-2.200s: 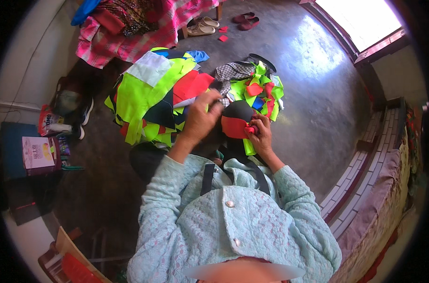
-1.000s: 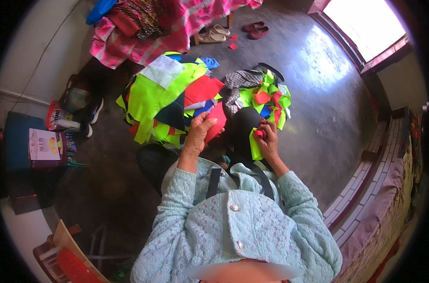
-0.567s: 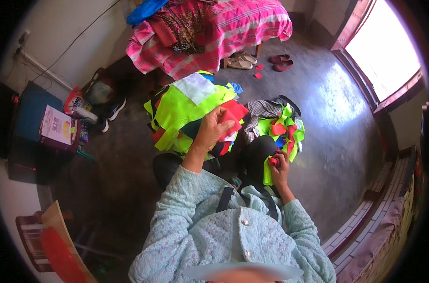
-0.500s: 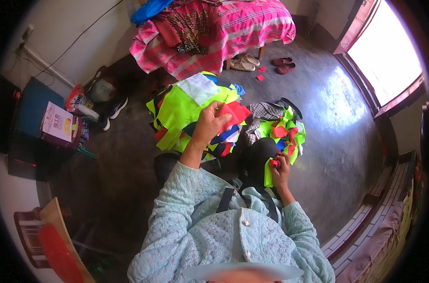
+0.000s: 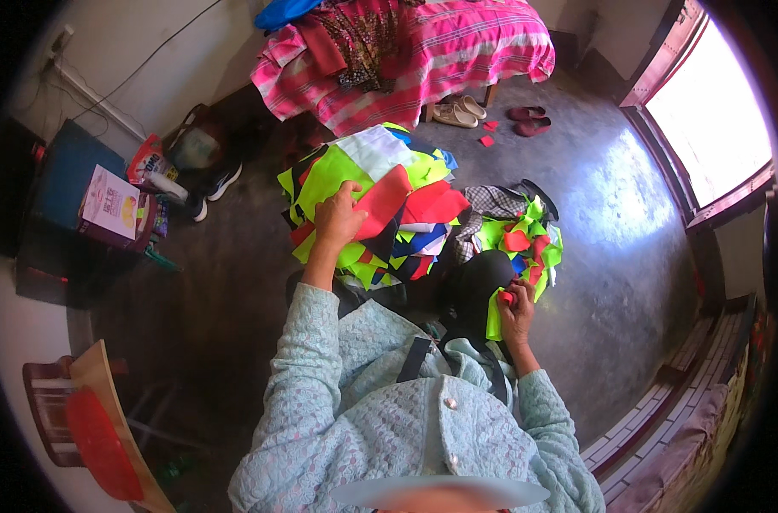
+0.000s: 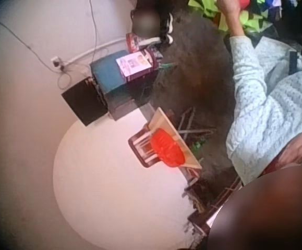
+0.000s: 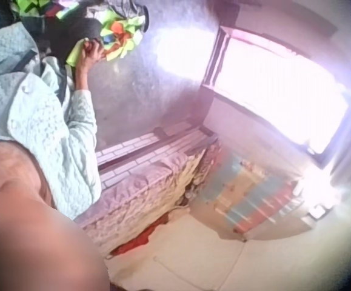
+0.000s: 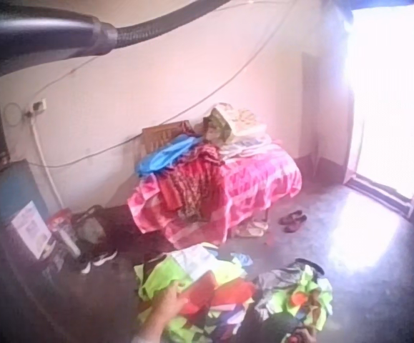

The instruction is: The person sorts through a pile of colorful fabric pieces, picking up individual pieces, examining them, and placing them into separate piles. The person handles red, green, blue, and white fabric pieces, organizing them by color or type.

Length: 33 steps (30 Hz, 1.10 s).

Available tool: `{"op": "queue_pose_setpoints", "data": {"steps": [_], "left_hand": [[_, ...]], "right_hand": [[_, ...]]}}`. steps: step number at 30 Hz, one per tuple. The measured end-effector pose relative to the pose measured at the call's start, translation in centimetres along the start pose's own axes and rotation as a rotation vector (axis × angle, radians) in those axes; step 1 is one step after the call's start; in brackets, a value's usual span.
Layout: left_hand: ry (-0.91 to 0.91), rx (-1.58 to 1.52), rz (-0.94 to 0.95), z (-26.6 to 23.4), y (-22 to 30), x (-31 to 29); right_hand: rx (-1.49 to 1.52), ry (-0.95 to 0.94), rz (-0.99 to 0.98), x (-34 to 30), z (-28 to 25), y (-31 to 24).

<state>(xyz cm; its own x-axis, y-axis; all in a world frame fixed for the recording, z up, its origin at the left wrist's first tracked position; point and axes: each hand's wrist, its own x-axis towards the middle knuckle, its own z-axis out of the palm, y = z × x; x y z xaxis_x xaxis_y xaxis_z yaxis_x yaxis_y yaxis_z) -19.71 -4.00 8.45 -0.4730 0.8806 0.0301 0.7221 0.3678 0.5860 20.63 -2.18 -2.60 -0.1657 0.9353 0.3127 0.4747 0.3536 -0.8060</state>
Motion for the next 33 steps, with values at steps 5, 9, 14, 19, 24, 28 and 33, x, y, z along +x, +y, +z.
{"op": "queue_pose_setpoints", "data": {"steps": [5, 9, 14, 19, 24, 28, 33], "left_hand": [[0.033, -0.072, -0.027, 0.0, -1.3, -0.4], [0.063, -0.063, -0.046, -1.4, -1.2, -0.8], [0.149, 0.143, -0.021, -2.4, -0.8, -1.4], [0.455, 0.261, 0.309, -0.3, 1.1, -1.4], [0.283, 0.158, 0.490, 4.2, 2.8, -0.9], [0.314, 0.240, 0.499, 5.9, 2.4, -1.0], [0.303, 0.344, 0.553, 5.9, 2.1, -0.9]], "right_hand": [[0.004, 0.005, 0.021, -0.1, 0.0, 0.3], [-0.014, 0.002, 0.008, 0.0, -0.1, 0.1], [-0.019, 0.006, 0.020, 0.0, 0.0, -0.1], [-0.027, -0.006, 0.013, 0.1, -0.1, -0.3], [-0.007, -0.005, 0.009, 0.0, -0.3, -0.3], [0.021, -0.002, 0.030, -0.1, -0.5, -0.2], [-0.023, -0.002, 0.009, -0.1, -0.1, 0.6]]}}
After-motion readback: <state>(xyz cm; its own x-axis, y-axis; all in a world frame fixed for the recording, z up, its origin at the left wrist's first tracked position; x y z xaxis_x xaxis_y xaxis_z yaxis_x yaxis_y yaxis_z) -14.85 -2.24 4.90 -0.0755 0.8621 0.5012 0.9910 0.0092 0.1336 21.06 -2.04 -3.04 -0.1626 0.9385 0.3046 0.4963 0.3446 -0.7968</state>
